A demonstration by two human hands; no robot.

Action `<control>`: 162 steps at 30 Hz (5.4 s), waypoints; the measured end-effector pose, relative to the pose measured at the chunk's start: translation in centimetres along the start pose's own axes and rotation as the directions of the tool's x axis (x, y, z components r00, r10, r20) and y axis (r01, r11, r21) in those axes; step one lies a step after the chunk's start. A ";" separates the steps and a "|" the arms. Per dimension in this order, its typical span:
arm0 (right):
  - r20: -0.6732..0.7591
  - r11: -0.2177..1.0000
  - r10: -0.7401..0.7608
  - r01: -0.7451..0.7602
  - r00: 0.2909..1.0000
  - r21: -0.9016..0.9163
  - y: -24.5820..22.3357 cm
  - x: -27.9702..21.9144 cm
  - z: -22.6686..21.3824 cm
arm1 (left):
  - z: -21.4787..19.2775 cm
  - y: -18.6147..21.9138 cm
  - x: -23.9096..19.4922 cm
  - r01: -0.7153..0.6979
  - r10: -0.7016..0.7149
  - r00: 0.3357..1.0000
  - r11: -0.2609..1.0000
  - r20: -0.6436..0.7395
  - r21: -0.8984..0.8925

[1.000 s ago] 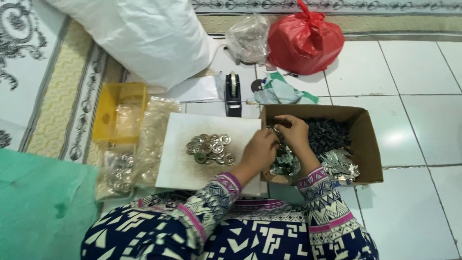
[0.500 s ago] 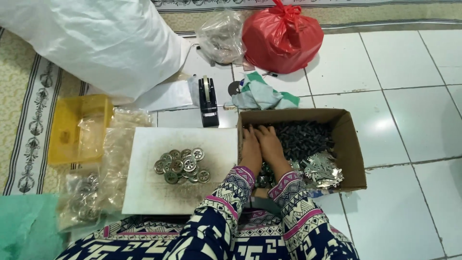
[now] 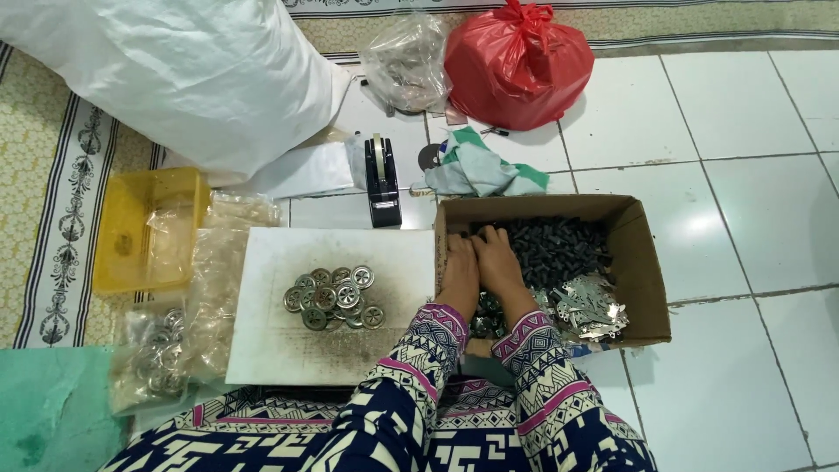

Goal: The person takes small metal components from a cardboard box and a clear plastic bag, then fits them together by hand on a white board.

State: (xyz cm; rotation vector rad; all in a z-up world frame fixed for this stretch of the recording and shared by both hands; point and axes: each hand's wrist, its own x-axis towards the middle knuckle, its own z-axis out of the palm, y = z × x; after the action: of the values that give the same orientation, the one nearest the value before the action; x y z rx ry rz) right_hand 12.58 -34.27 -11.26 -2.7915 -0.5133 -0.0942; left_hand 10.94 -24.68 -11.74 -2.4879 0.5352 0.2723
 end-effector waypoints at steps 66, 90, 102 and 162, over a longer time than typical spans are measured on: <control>0.449 0.009 0.206 -0.461 0.869 0.888 -20.5 -1.3 -7.5 | 5.5 -22.4 -20.8 0.088 -0.400 0.894 -0.288 0.203 -0.954; 0.137 0.688 0.192 -0.233 0.972 0.688 -24.3 1.6 -5.5 | 11.9 -24.7 -17.8 0.190 -0.487 0.862 0.052 0.141 -0.980; -0.012 0.712 0.187 -0.127 0.982 0.690 -21.8 0.0 -4.1 | 10.0 -24.6 -18.8 0.130 -0.461 0.883 0.071 0.083 -0.989; 0.086 0.188 0.573 -0.232 0.815 0.954 -9.0 -1.2 -10.1 | -5.8 -15.8 -10.7 -0.308 -0.444 0.806 0.250 -0.391 -0.918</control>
State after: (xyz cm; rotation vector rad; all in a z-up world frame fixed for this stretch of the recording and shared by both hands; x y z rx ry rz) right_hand 8.17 -29.73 0.77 -1.5323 0.2811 -0.0539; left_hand 8.55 -12.76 4.05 -3.9345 0.5647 -0.4549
